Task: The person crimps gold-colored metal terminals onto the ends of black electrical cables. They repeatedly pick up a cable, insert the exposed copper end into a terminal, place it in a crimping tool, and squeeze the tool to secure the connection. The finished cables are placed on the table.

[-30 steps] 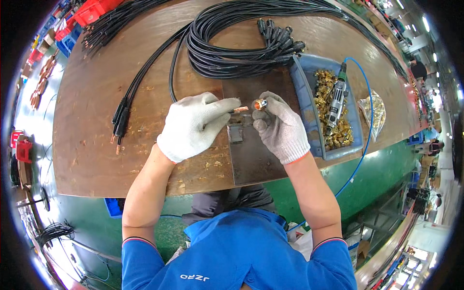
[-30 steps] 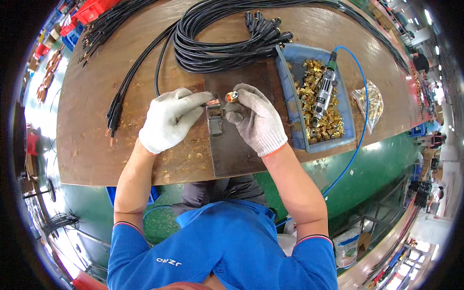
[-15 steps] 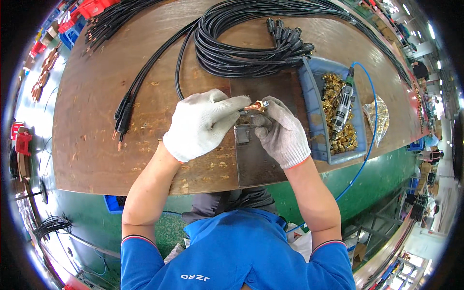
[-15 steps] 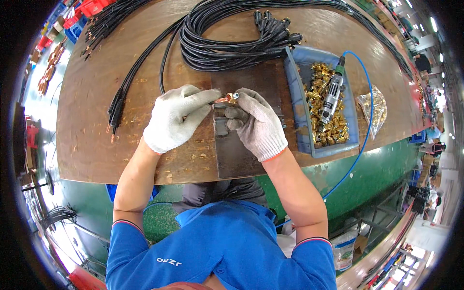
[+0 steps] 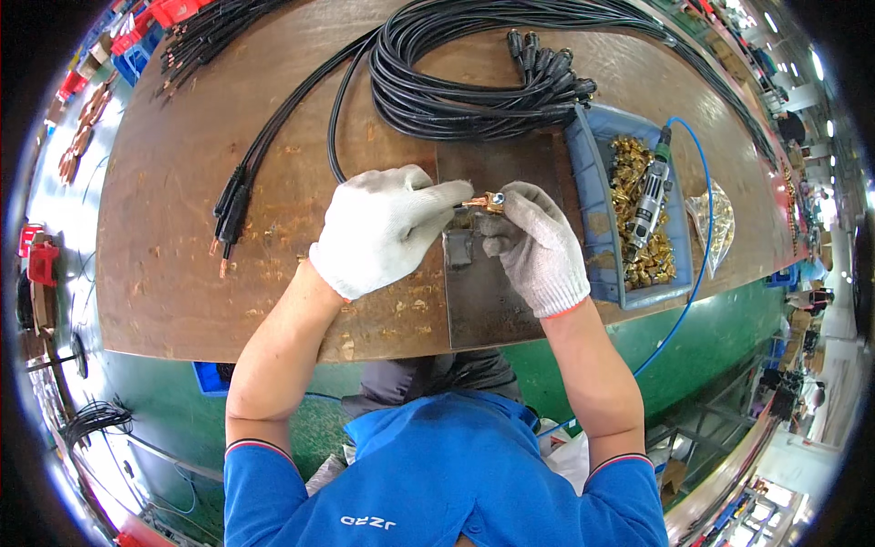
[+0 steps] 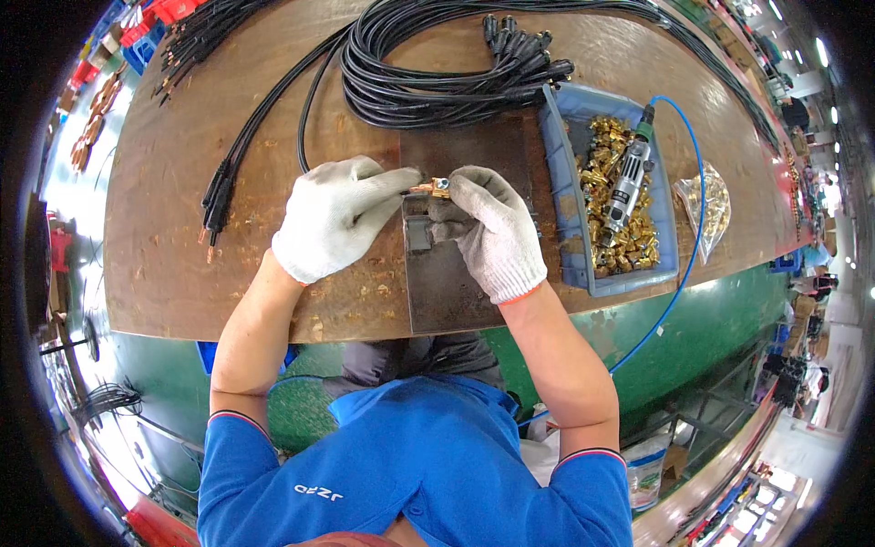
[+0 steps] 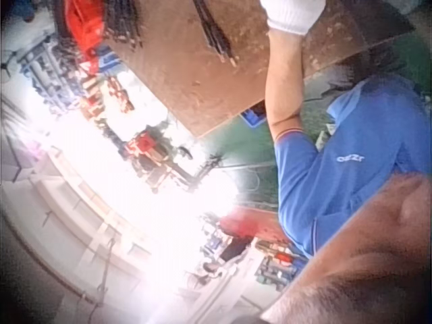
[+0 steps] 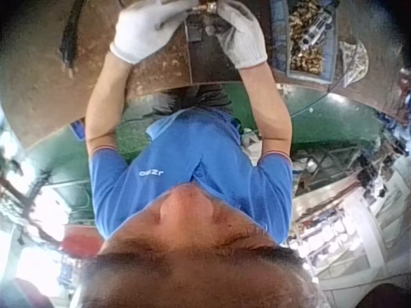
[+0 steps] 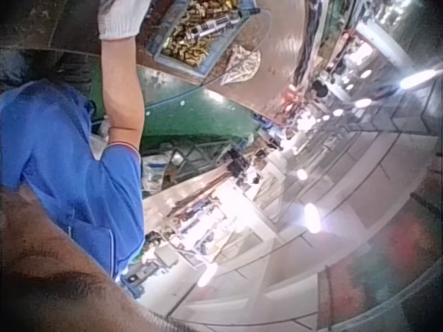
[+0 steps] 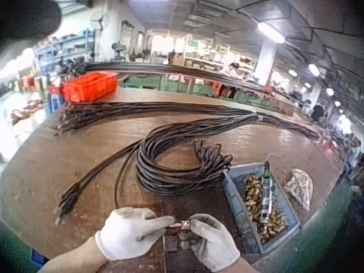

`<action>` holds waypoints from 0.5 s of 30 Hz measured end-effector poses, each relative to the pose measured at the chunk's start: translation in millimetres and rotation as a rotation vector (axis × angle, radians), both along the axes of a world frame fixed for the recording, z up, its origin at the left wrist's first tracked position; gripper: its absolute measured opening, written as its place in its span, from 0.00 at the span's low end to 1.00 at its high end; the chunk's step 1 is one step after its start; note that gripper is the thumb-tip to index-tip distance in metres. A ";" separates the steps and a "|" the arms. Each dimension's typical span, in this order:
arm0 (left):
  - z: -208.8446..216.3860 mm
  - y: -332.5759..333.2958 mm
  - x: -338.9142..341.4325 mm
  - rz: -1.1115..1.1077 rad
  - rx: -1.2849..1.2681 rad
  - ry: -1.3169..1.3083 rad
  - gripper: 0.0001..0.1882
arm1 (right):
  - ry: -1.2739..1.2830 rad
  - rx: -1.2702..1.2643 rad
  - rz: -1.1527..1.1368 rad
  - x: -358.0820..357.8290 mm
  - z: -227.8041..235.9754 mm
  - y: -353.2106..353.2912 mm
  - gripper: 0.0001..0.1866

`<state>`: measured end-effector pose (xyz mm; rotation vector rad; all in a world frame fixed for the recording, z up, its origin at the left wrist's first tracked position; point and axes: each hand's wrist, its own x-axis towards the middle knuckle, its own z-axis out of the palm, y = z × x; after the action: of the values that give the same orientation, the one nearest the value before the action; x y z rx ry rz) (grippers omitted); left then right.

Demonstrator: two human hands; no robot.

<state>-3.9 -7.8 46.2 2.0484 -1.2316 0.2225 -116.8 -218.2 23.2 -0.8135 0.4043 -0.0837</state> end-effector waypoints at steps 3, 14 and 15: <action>-1.9 1.0 0.6 0.002 0.020 -0.025 0.16 | 0.013 -0.095 0.001 -0.7 2.0 2.1 0.13; -11.1 8.2 3.8 -0.022 0.058 -0.047 0.09 | 0.018 -0.745 0.066 4.5 -0.1 14.1 0.11; -11.4 9.9 4.5 -0.020 0.073 -0.049 0.08 | 0.008 -0.834 0.071 5.3 2.4 16.6 0.11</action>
<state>0.7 2.1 34.9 2.1029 -1.3068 0.2219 -111.5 -201.5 25.6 -1.6491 0.3434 -0.1886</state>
